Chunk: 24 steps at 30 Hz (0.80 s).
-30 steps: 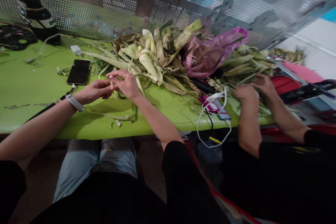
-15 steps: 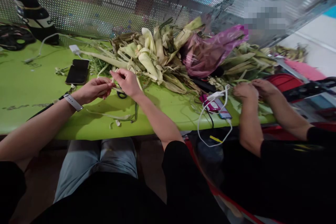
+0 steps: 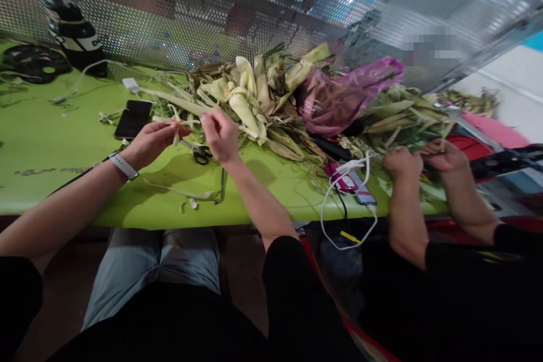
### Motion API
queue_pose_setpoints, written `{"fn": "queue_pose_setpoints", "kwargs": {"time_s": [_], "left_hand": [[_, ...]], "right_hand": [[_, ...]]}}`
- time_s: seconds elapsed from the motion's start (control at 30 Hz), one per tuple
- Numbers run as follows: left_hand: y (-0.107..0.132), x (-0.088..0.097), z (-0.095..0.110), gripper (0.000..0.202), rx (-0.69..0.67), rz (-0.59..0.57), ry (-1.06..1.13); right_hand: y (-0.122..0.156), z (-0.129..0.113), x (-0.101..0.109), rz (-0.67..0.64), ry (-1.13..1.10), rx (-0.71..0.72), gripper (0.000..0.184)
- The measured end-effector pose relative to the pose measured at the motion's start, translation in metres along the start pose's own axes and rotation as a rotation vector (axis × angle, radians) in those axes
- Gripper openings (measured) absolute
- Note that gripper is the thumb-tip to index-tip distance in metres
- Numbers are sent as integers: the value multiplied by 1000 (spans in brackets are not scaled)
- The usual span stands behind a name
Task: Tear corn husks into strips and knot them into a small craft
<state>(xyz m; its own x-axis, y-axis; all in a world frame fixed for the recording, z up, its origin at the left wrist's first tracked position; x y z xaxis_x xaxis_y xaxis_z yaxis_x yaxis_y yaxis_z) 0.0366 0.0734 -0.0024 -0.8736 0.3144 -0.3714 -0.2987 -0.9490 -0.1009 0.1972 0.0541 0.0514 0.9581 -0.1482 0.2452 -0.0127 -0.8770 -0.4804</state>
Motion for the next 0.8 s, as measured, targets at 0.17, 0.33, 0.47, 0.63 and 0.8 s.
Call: {"fn": "queue_pose_setpoints", "kwargs": {"time_s": [0.17, 0.33, 0.47, 0.63, 0.8], "left_hand": [[-2, 6, 6, 37, -112, 40, -5], [-1, 7, 11, 36, -130, 36, -47], [-1, 3, 10, 36, -104, -4, -108], [-1, 8, 14, 35, -120, 59, -60], [1, 8, 15, 35, -61, 16, -53]], "right_hand": [[26, 18, -65, -513, -287, -274, 37], [29, 31, -78, -477, -495, -427, 34], [33, 37, -81, -503, -653, -577, 40], [34, 41, -81, -509, -667, -593, 39], [33, 35, -80, -630, -587, -522, 42]]}}
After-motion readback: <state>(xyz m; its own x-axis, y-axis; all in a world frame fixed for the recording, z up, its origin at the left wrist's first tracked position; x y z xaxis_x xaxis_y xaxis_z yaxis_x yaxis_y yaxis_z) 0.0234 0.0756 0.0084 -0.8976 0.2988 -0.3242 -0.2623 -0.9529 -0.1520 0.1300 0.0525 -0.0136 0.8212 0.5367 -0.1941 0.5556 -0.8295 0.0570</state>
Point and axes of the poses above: each hand's wrist, its own y-axis away from the middle knuckle, its own x-axis out of the back of the hand, z = x × y, the point moved 8 cm from there along -y, towards the middle knuckle
